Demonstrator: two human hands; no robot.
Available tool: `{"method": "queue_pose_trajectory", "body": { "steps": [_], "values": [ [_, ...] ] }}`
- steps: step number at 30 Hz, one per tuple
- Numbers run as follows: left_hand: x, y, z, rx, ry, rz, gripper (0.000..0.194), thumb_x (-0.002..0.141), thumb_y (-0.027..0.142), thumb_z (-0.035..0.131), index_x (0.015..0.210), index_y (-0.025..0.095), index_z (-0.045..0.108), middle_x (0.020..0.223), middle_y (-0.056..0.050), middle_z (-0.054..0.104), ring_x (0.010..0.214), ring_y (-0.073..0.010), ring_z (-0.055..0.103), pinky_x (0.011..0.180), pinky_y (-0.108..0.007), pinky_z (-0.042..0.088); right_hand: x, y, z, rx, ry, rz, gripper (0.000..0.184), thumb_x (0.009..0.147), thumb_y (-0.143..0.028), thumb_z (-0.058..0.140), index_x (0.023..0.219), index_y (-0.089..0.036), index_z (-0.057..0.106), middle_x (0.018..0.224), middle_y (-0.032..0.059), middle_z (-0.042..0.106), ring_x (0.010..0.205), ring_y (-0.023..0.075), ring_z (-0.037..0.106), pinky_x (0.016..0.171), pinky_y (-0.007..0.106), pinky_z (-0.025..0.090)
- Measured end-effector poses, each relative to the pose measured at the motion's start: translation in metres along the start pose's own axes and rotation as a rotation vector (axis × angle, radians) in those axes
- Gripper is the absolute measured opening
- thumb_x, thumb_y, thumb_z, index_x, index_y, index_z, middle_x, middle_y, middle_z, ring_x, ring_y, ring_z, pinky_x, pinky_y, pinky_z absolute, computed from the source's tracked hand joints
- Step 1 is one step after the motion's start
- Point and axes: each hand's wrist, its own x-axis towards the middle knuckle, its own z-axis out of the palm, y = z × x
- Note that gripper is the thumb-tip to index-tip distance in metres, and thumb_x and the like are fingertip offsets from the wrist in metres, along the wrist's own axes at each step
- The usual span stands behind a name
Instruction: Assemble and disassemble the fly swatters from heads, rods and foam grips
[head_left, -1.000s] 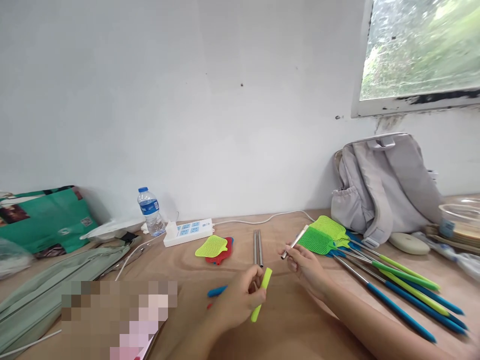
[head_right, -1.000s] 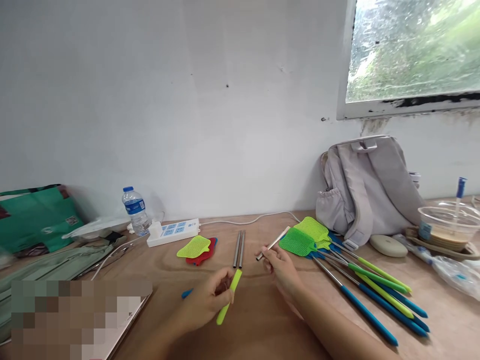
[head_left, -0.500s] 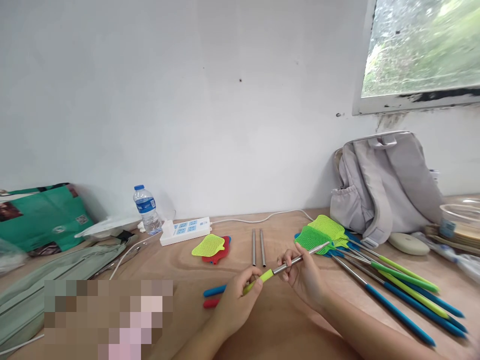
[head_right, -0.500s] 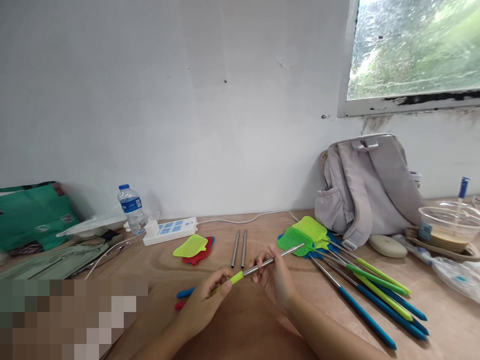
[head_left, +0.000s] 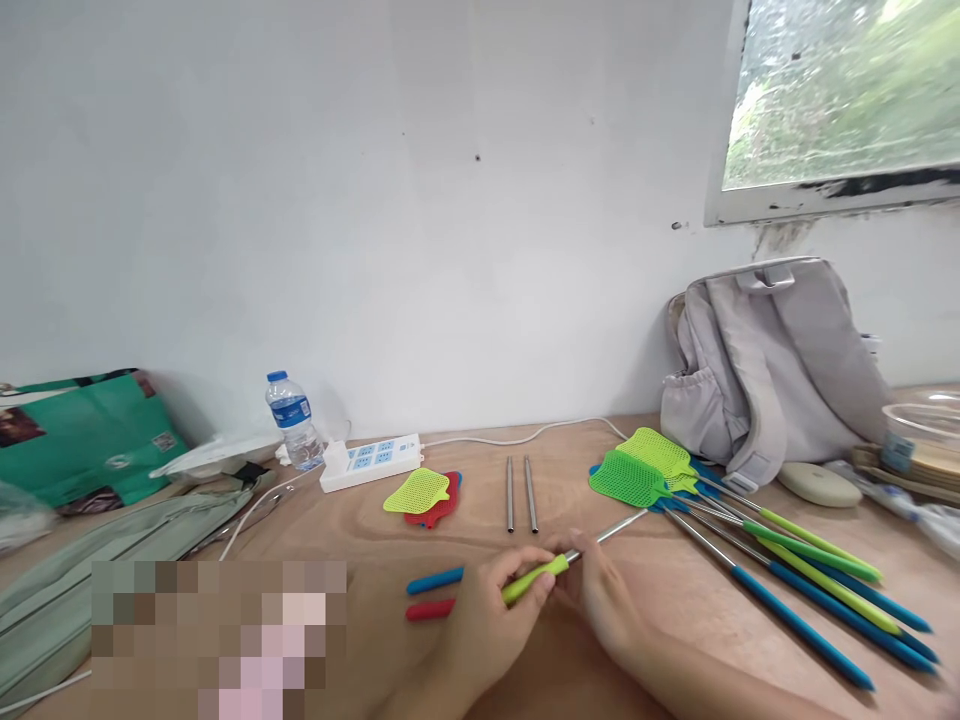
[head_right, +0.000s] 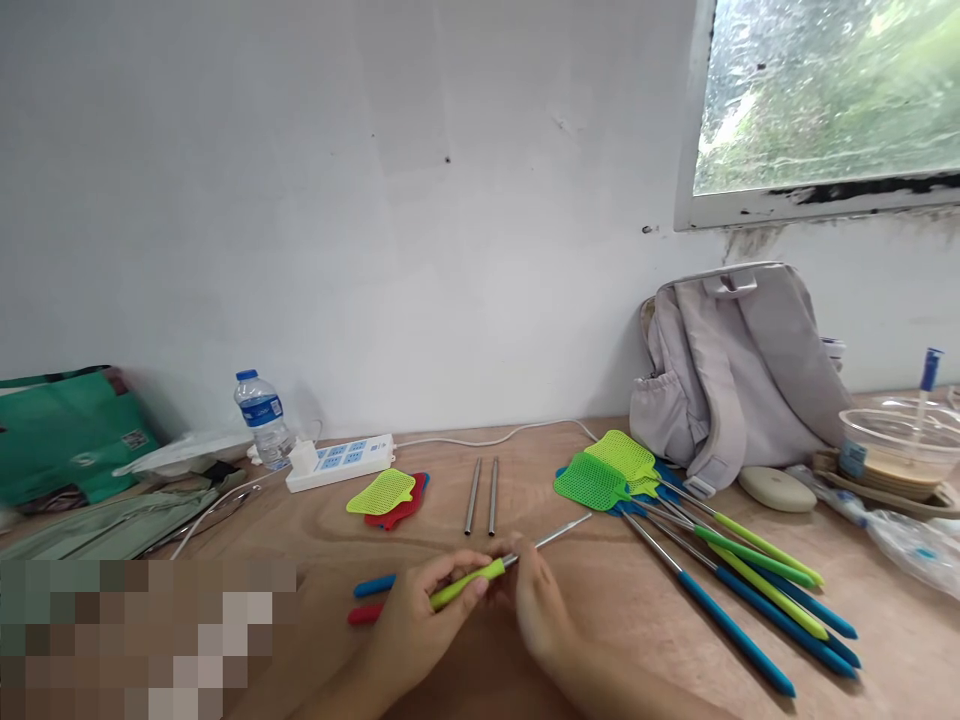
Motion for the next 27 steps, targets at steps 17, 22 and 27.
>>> {"method": "queue_pose_trajectory", "body": {
  "steps": [17,22,27],
  "values": [
    [-0.001,0.027,-0.010,0.216,-0.068,0.066,0.020,0.085,0.030,0.044,0.077,0.022,0.060,0.072,0.001,0.065,0.067,-0.0137,0.059,0.061,-0.021,0.040,-0.017,0.003,0.011,-0.001,-0.185,-0.053,0.037,0.080,-0.052,0.039,0.084,-0.020,0.057,0.076,0.0020,0.057,0.070,0.0164,0.052,0.066,0.029,0.043],
    [0.024,-0.002,-0.048,0.215,0.242,0.068,0.024,0.086,0.036,0.039,0.085,0.020,0.057,0.084,-0.003,0.063,0.083,-0.0186,0.058,0.076,-0.029,0.044,0.002,-0.007,0.003,0.098,-0.142,-0.187,0.026,0.073,-0.042,0.043,0.067,-0.019,0.051,0.056,-0.0028,0.047,0.046,0.0100,0.041,0.046,0.023,0.032],
    [0.045,-0.073,-0.082,0.364,0.402,-0.205,0.036,0.079,0.015,0.037,0.113,0.018,0.048,0.124,-0.008,0.051,0.117,-0.0216,0.045,0.100,-0.038,0.032,0.022,-0.009,-0.006,0.031,0.081,-0.047,0.016,0.064,-0.033,0.045,0.058,-0.020,0.038,0.053,-0.0059,0.042,0.035,0.0058,0.035,0.038,0.021,0.026]
  ]
}}
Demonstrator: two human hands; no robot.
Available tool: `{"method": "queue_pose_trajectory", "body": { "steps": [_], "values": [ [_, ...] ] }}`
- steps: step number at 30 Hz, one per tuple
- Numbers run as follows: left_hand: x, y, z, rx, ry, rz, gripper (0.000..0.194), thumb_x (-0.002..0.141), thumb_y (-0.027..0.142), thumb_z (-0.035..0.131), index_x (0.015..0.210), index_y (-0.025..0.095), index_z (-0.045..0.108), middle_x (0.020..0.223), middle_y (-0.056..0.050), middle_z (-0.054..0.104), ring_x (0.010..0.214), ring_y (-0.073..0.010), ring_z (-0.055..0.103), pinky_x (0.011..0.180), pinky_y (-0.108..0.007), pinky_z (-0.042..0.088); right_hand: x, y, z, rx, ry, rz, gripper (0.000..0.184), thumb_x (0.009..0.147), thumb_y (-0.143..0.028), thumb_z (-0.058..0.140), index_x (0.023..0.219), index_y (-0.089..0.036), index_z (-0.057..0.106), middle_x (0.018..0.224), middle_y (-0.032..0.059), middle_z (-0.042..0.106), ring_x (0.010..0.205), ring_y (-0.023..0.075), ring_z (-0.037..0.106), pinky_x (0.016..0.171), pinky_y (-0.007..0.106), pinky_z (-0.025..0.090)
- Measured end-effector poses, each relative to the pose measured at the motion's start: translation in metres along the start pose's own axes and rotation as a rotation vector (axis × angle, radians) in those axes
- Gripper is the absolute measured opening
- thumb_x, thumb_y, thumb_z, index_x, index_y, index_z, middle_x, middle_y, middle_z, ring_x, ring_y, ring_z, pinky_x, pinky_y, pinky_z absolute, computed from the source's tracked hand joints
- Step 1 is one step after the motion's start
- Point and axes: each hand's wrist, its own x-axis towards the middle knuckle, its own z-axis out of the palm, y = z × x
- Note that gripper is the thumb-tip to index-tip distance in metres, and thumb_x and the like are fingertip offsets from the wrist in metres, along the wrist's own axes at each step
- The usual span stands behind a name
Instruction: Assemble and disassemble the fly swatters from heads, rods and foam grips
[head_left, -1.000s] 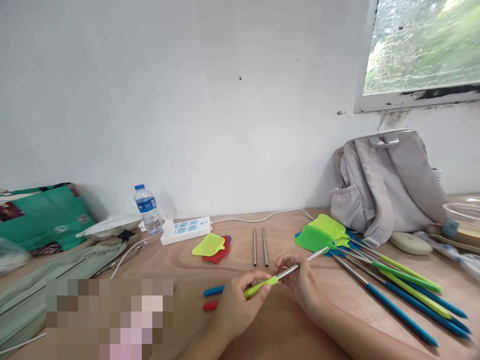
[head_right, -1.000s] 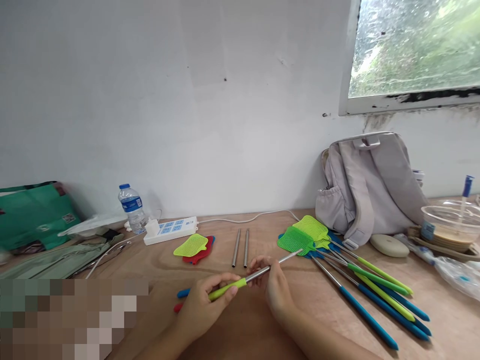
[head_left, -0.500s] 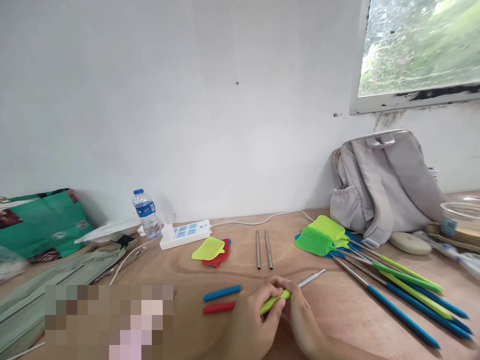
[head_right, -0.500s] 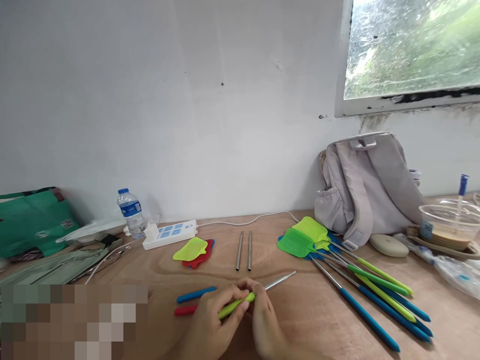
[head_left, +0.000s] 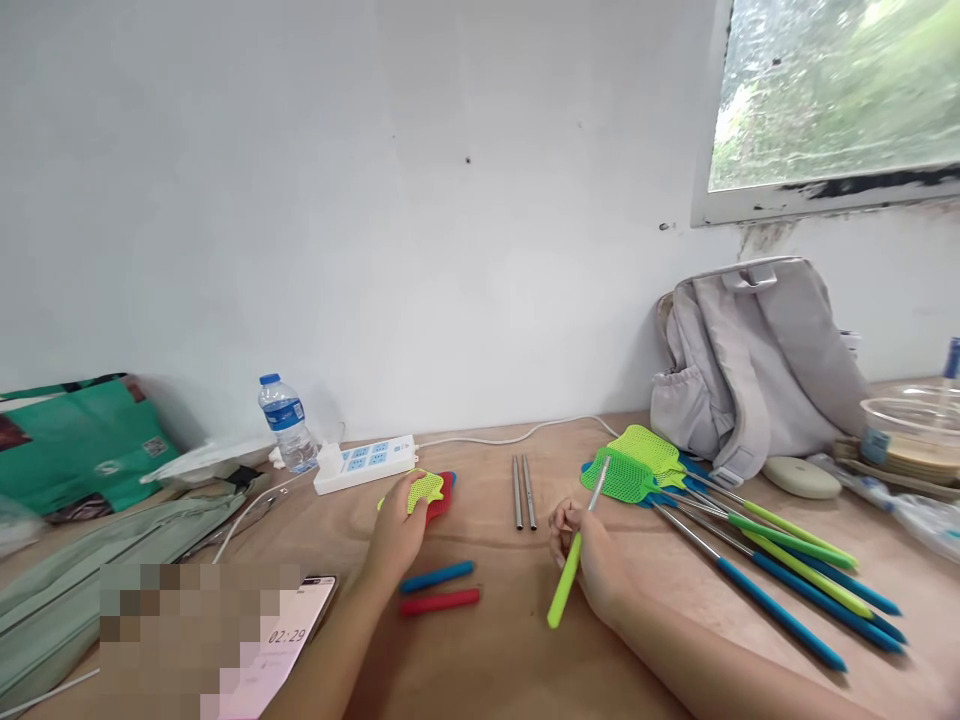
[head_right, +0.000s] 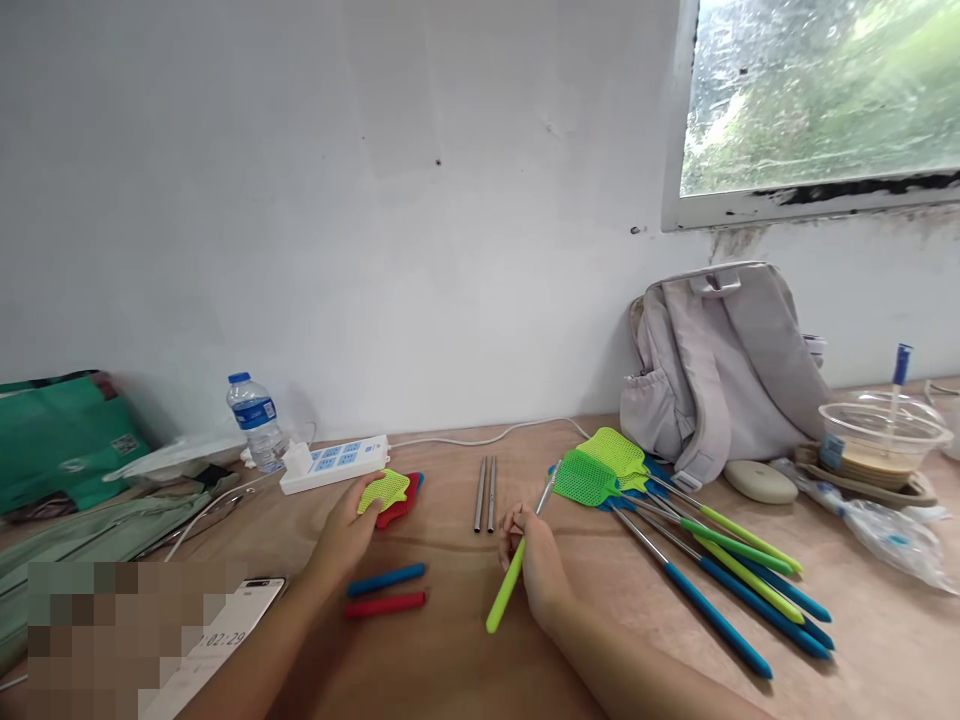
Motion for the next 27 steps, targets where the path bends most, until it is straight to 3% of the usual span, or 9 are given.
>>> {"method": "queue_pose_trajectory", "body": {
  "steps": [4,8,10,13,17,20,22,24,27],
  "values": [
    [0.003,-0.027,0.004,0.094,-0.118,-0.036,0.060,0.064,-0.002,0.040,0.121,0.015,0.045,0.130,-0.012,0.048,0.125,-0.0248,0.037,0.105,-0.042,0.026,0.004,0.002,0.003,-0.107,0.056,0.110,0.013,0.063,-0.029,0.048,0.065,-0.020,0.040,0.050,-0.0087,0.039,0.031,0.0043,0.030,0.032,0.019,0.020],
    [-0.004,-0.024,0.000,0.144,-0.225,-0.022,0.068,0.062,-0.009,0.035,0.126,0.010,0.041,0.123,-0.015,0.053,0.118,-0.0230,0.047,0.100,-0.039,0.033,0.001,0.000,0.006,-0.161,0.036,0.100,0.021,0.069,-0.035,0.048,0.082,-0.020,0.042,0.051,-0.0094,0.043,0.029,0.0050,0.031,0.030,0.018,0.019],
    [-0.005,-0.019,-0.003,0.196,-0.267,0.022,0.064,0.064,-0.009,0.034,0.123,0.013,0.046,0.122,-0.014,0.053,0.116,-0.0231,0.048,0.098,-0.039,0.035,0.000,-0.001,0.005,-0.179,0.045,0.051,0.028,0.073,-0.043,0.046,0.089,-0.020,0.041,0.051,-0.0091,0.046,0.028,0.0054,0.032,0.029,0.018,0.020],
    [-0.005,-0.014,-0.008,0.325,-0.325,0.098,0.061,0.066,-0.008,0.033,0.119,0.017,0.050,0.123,-0.012,0.052,0.115,-0.0231,0.049,0.094,-0.037,0.038,0.002,0.001,0.003,-0.210,0.039,0.001,0.032,0.075,-0.050,0.044,0.086,-0.021,0.040,0.051,-0.0093,0.047,0.026,0.0048,0.032,0.028,0.018,0.020],
    [-0.002,-0.011,-0.012,0.380,-0.320,0.084,0.063,0.067,-0.006,0.034,0.126,0.014,0.042,0.125,-0.013,0.051,0.115,-0.0238,0.048,0.092,-0.036,0.039,0.005,0.010,0.000,-0.296,-0.017,0.042,0.032,0.074,-0.053,0.043,0.073,-0.022,0.035,0.048,-0.0100,0.043,0.024,0.0045,0.029,0.027,0.019,0.020],
    [0.004,-0.005,-0.021,0.345,-0.242,0.120,0.053,0.073,0.000,0.031,0.123,0.012,0.044,0.123,-0.013,0.052,0.113,-0.0225,0.049,0.093,-0.036,0.038,0.000,0.010,0.001,-0.438,-0.061,0.041,0.032,0.081,-0.053,0.034,0.072,-0.023,0.034,0.045,-0.0108,0.035,0.027,0.0063,0.026,0.028,0.021,0.022],
    [0.008,0.004,-0.030,0.298,-0.160,0.163,0.040,0.079,0.010,0.032,0.115,0.012,0.050,0.118,-0.012,0.055,0.110,-0.0224,0.050,0.094,-0.036,0.038,-0.006,0.000,0.002,-0.612,-0.082,-0.105,0.030,0.085,-0.049,0.029,0.072,-0.022,0.035,0.048,-0.0087,0.035,0.034,0.0085,0.033,0.033,0.022,0.027],
    [0.008,0.017,-0.039,0.199,-0.101,0.174,0.033,0.082,0.021,0.035,0.108,0.014,0.054,0.111,-0.010,0.058,0.105,-0.0227,0.052,0.091,-0.035,0.039,-0.012,-0.020,0.003,-0.842,-0.153,-0.341,0.028,0.088,-0.043,0.029,0.073,-0.022,0.039,0.055,-0.0045,0.044,0.047,0.0115,0.043,0.044,0.024,0.034],
    [-0.001,0.041,-0.051,-0.011,-0.139,0.151,0.030,0.083,0.032,0.038,0.104,0.018,0.054,0.103,-0.005,0.060,0.095,-0.0207,0.055,0.083,-0.033,0.043,-0.021,-0.058,0.007,-1.202,-0.337,-0.584,0.022,0.090,-0.036,0.030,0.087,-0.022,0.048,0.068,0.0005,0.057,0.061,0.0155,0.052,0.054,0.026,0.035]
  ]
}}
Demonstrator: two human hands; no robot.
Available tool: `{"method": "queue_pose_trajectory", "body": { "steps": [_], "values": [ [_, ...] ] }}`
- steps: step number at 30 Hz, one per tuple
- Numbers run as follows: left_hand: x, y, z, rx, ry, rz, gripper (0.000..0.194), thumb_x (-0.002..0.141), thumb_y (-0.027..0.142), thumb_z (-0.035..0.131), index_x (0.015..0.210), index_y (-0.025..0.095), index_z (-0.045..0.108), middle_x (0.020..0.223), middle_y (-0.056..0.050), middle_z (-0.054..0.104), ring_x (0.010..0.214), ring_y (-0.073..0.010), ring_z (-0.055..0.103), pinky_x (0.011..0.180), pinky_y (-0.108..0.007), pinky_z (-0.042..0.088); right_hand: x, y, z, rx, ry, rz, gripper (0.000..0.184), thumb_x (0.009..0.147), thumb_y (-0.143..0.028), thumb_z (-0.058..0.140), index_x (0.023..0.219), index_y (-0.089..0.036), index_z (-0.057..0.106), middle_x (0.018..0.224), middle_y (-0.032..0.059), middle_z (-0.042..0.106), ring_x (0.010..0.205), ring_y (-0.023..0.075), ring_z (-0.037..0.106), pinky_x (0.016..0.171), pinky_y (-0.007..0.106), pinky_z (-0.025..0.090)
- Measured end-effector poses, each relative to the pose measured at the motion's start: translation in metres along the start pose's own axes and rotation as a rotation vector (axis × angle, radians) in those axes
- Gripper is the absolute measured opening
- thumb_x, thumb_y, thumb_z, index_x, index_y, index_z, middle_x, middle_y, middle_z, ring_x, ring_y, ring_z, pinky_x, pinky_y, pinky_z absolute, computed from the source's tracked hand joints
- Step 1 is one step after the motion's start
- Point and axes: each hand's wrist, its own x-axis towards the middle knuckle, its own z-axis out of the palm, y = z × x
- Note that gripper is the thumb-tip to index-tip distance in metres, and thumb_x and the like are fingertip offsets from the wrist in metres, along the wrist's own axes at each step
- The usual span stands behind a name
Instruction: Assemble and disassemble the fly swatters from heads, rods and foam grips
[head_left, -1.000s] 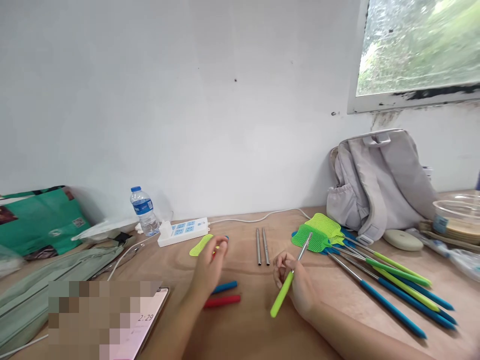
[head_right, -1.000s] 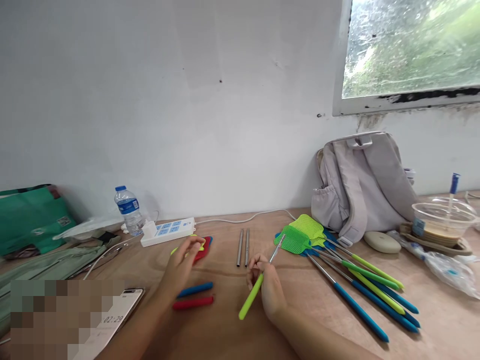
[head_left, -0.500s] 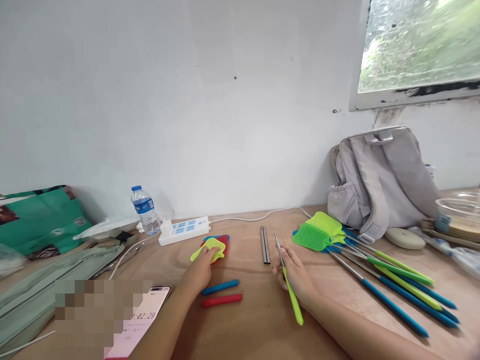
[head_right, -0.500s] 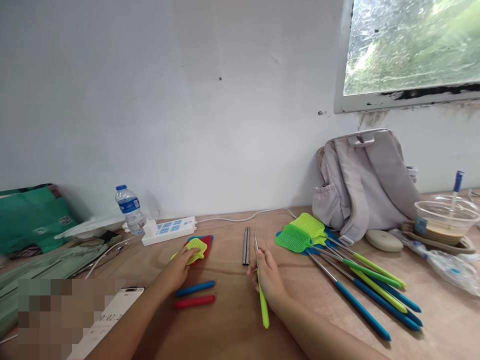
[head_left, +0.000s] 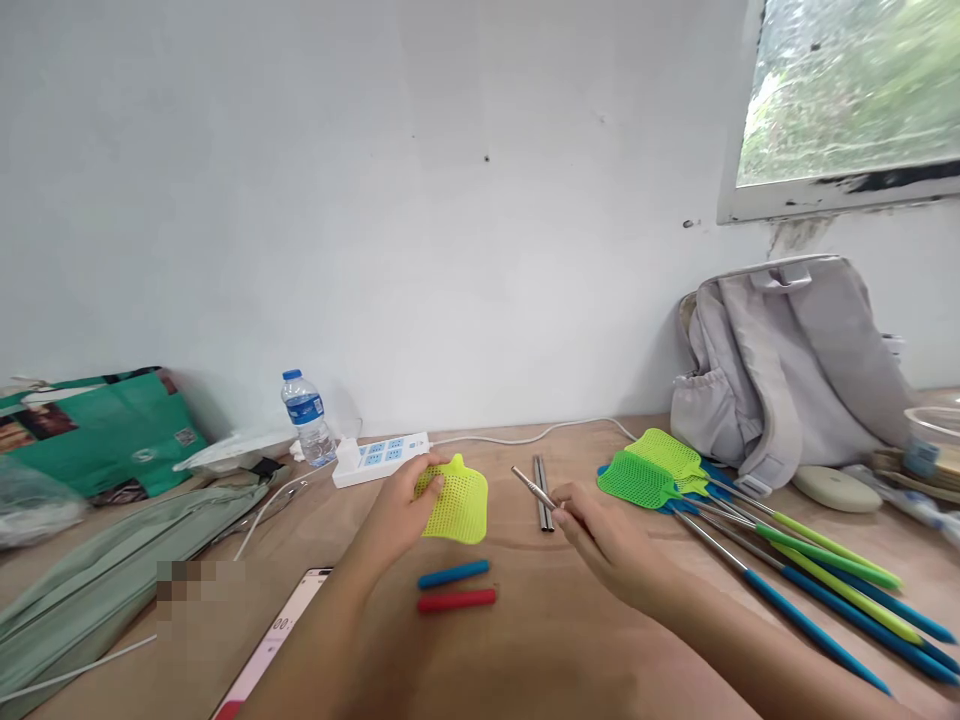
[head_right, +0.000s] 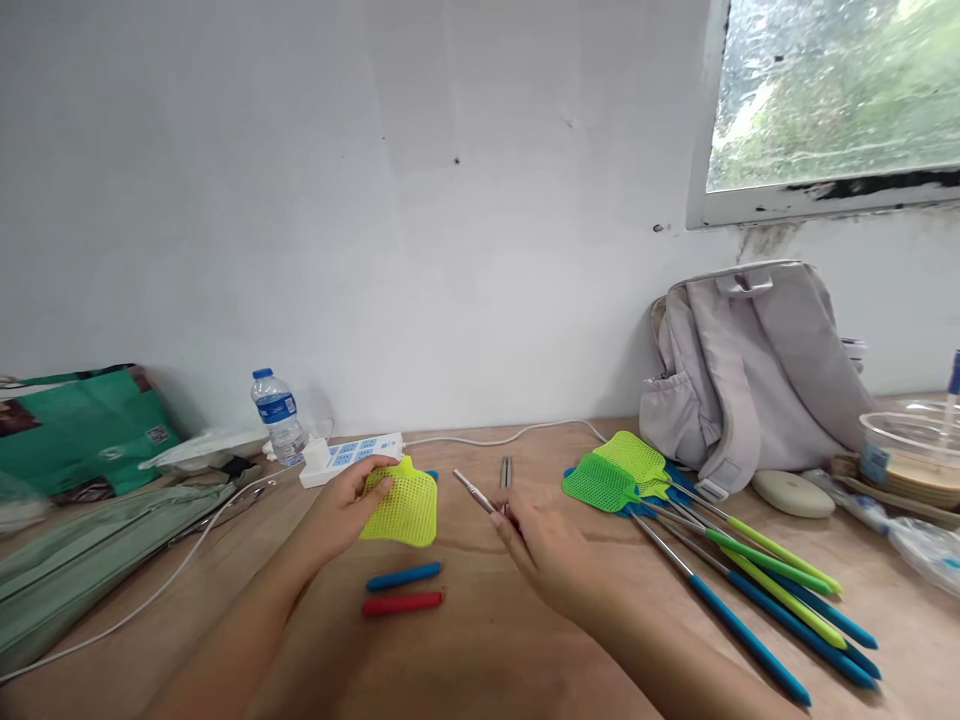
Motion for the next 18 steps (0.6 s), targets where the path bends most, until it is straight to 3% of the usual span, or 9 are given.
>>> {"method": "queue_pose_trajectory", "body": {
  "steps": [4,8,18],
  "values": [
    [-0.019,0.038,-0.006,-0.110,-0.148,0.099,0.029,0.089,0.036,0.031,0.095,0.023,0.056,0.094,-0.001,0.056,0.089,-0.0167,0.052,0.080,-0.029,0.042,0.003,-0.020,-0.032,-0.335,0.017,-0.158,0.026,0.092,-0.031,0.028,0.098,-0.024,0.052,0.075,0.0023,0.061,0.059,0.0151,0.053,0.051,0.025,0.031],
    [-0.034,0.065,-0.010,-0.032,-0.215,0.202,0.033,0.090,0.041,0.031,0.077,0.021,0.053,0.082,0.000,0.046,0.080,-0.0151,0.047,0.075,-0.028,0.042,0.001,-0.028,-0.039,-0.462,0.108,-0.256,0.029,0.092,-0.029,0.029,0.097,-0.024,0.057,0.072,0.0024,0.058,0.052,0.0126,0.050,0.047,0.024,0.027],
    [-0.042,0.077,-0.019,0.311,-0.262,0.372,0.031,0.088,0.041,0.036,0.068,0.020,0.048,0.083,-0.001,0.044,0.081,-0.0183,0.040,0.069,-0.031,0.037,-0.003,-0.033,-0.050,-0.562,0.083,-0.414,0.024,0.090,-0.027,0.038,0.096,-0.023,0.060,0.069,0.0018,0.056,0.055,0.0121,0.049,0.049,0.026,0.025]
  ]
}}
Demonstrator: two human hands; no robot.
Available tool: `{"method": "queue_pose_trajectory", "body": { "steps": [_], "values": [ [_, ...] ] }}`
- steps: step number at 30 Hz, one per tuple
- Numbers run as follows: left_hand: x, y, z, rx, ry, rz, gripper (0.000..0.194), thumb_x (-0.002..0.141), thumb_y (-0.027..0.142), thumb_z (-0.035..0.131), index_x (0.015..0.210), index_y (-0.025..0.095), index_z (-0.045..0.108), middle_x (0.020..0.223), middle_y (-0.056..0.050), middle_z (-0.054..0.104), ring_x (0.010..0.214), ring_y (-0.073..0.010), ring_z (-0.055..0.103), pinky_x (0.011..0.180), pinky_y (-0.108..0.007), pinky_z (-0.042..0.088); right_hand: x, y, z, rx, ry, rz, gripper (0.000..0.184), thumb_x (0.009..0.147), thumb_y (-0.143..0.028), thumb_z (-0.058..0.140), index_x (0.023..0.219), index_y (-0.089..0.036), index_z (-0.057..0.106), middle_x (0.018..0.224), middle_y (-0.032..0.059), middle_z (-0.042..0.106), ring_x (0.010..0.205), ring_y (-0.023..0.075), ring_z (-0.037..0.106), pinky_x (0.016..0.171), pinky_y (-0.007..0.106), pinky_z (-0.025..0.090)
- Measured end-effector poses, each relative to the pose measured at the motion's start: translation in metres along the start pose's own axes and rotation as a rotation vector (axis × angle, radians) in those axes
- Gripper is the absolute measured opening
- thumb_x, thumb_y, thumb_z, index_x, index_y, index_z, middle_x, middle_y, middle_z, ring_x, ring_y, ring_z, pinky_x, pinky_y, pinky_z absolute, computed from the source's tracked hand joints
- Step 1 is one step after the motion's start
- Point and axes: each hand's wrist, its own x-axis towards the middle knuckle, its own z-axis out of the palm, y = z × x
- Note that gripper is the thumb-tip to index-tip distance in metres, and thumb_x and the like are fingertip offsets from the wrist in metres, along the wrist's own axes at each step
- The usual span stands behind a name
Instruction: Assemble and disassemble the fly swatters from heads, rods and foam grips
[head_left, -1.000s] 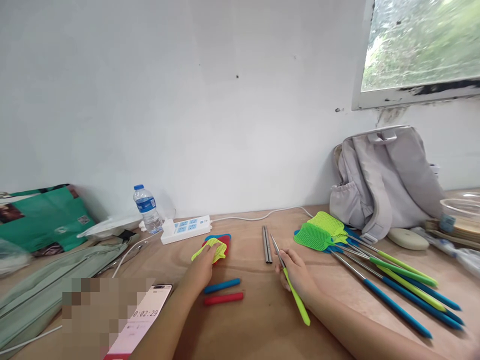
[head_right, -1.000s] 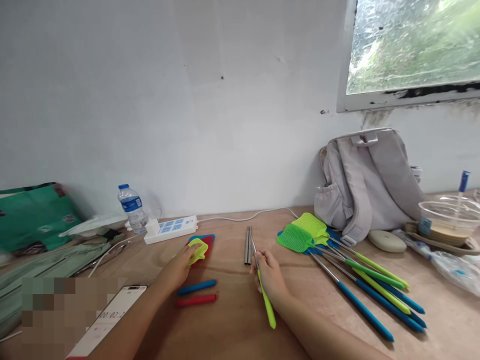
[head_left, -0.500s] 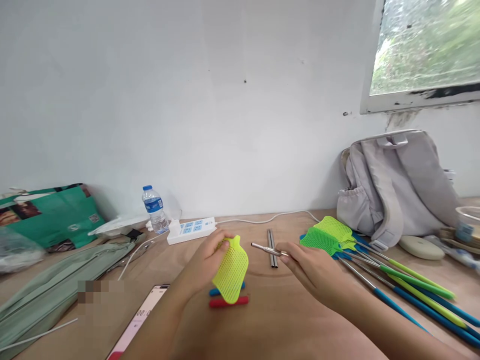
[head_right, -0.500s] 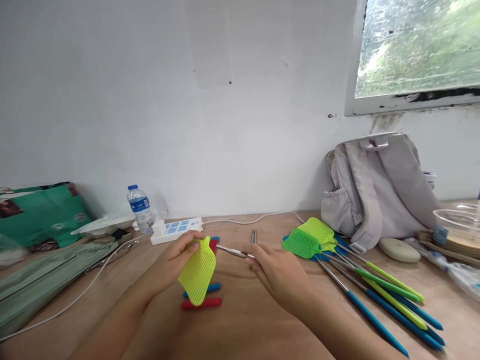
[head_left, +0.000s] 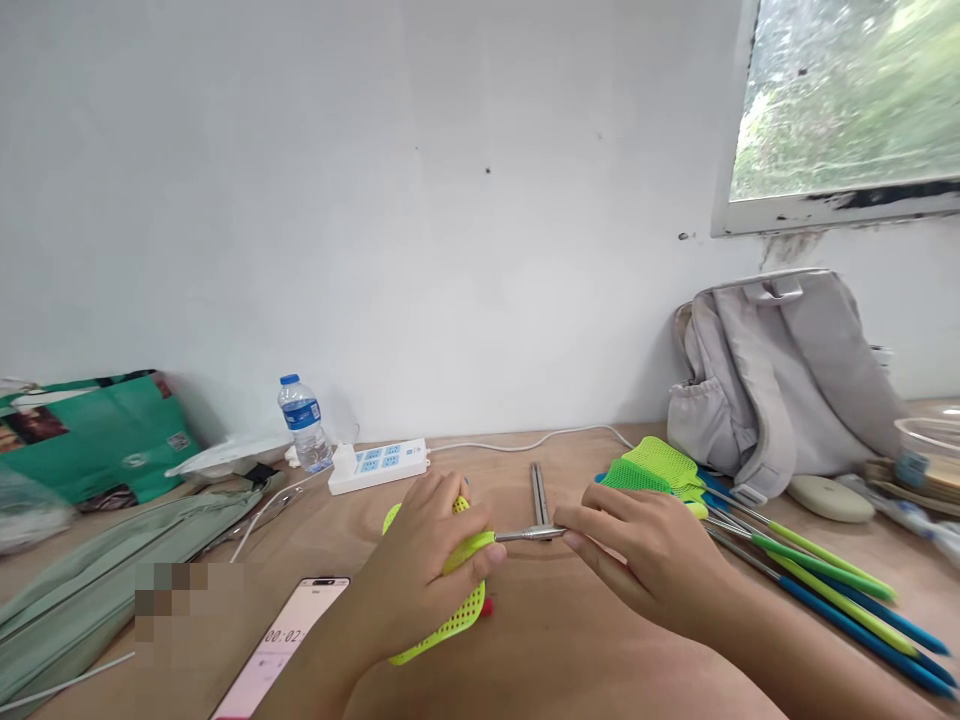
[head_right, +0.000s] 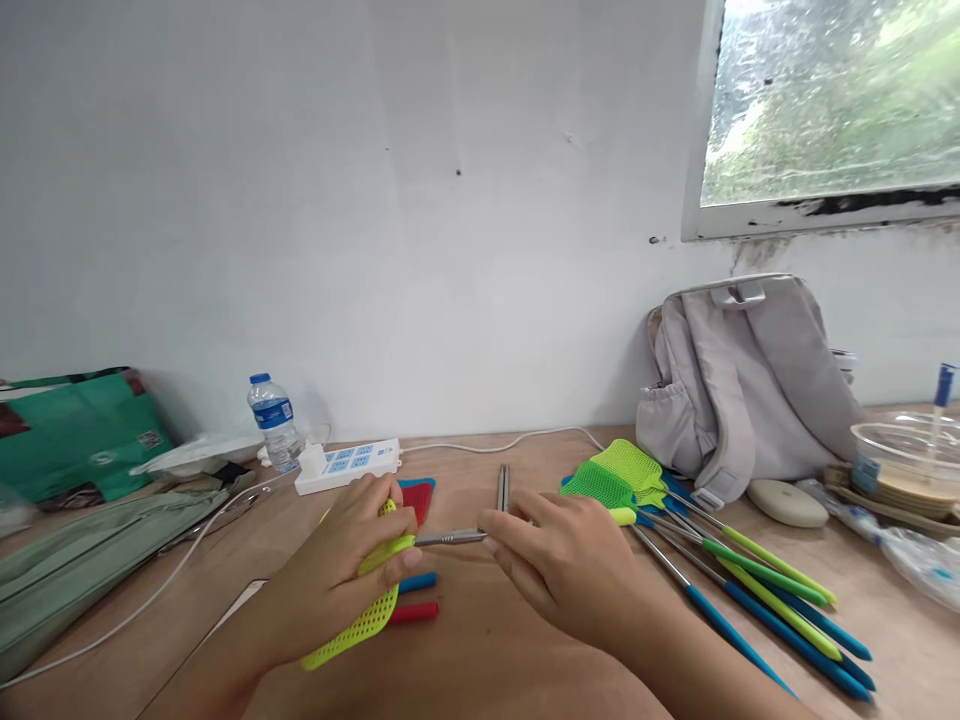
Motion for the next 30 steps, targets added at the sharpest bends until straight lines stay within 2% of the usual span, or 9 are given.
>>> {"method": "queue_pose_trajectory", "body": {
  "steps": [5,13,18,22,26,28,30],
  "values": [
    [0.000,0.003,0.006,0.231,-0.050,0.022,0.026,0.087,0.036,0.038,0.072,0.021,0.052,0.085,-0.003,0.045,0.079,-0.0209,0.039,0.069,-0.034,0.034,-0.001,-0.002,-0.001,-0.064,-0.008,-0.039,0.023,0.089,-0.027,0.040,0.090,-0.024,0.063,0.066,0.0010,0.058,0.050,0.0114,0.047,0.048,0.027,0.023],
    [-0.002,-0.001,0.023,0.445,-0.019,0.032,0.016,0.084,0.030,0.042,0.078,0.021,0.054,0.090,-0.006,0.045,0.084,-0.0244,0.038,0.074,-0.040,0.034,-0.004,-0.015,0.019,0.008,-0.018,-0.007,0.024,0.090,-0.027,0.040,0.081,-0.021,0.062,0.063,0.0008,0.059,0.052,0.0117,0.051,0.048,0.027,0.025],
    [-0.002,-0.002,0.028,0.461,-0.040,0.078,0.015,0.084,0.025,0.042,0.080,0.019,0.055,0.091,-0.007,0.046,0.084,-0.0250,0.039,0.075,-0.043,0.035,-0.008,-0.019,0.028,0.021,-0.038,0.007,0.027,0.091,-0.026,0.037,0.079,-0.020,0.061,0.064,0.0009,0.061,0.049,0.0110,0.051,0.046,0.026,0.025],
    [-0.001,-0.005,0.035,0.459,-0.090,0.097,0.013,0.082,0.018,0.042,0.079,0.018,0.055,0.095,-0.008,0.048,0.087,-0.0249,0.041,0.077,-0.044,0.036,-0.012,-0.020,0.036,0.053,-0.087,0.001,0.023,0.092,-0.024,0.037,0.087,-0.020,0.060,0.067,0.0010,0.063,0.048,0.0121,0.055,0.044,0.026,0.026],
    [-0.002,-0.008,0.042,0.346,-0.151,0.095,0.009,0.083,0.022,0.047,0.086,0.021,0.055,0.101,-0.006,0.049,0.097,-0.0250,0.044,0.082,-0.042,0.038,-0.020,-0.020,0.045,0.037,-0.190,-0.074,0.019,0.091,-0.025,0.039,0.088,-0.020,0.058,0.070,0.0023,0.066,0.050,0.0142,0.058,0.041,0.026,0.025],
    [-0.004,-0.009,0.044,0.256,-0.154,0.113,0.024,0.082,0.030,0.051,0.106,0.025,0.051,0.114,-0.006,0.047,0.109,-0.0265,0.040,0.089,-0.043,0.037,-0.026,-0.016,0.050,-0.019,-0.314,-0.061,0.017,0.088,-0.026,0.042,0.084,-0.020,0.057,0.060,0.0012,0.063,0.046,0.0151,0.057,0.039,0.025,0.024],
    [-0.006,-0.011,0.041,0.184,-0.120,0.112,0.049,0.082,0.038,0.051,0.127,0.029,0.034,0.128,-0.007,0.039,0.121,-0.0281,0.031,0.096,-0.045,0.033,-0.032,-0.003,0.053,-0.097,-0.451,0.017,0.015,0.086,-0.023,0.045,0.079,-0.019,0.058,0.053,-0.0001,0.059,0.043,0.0147,0.055,0.039,0.023,0.026]
  ]
}}
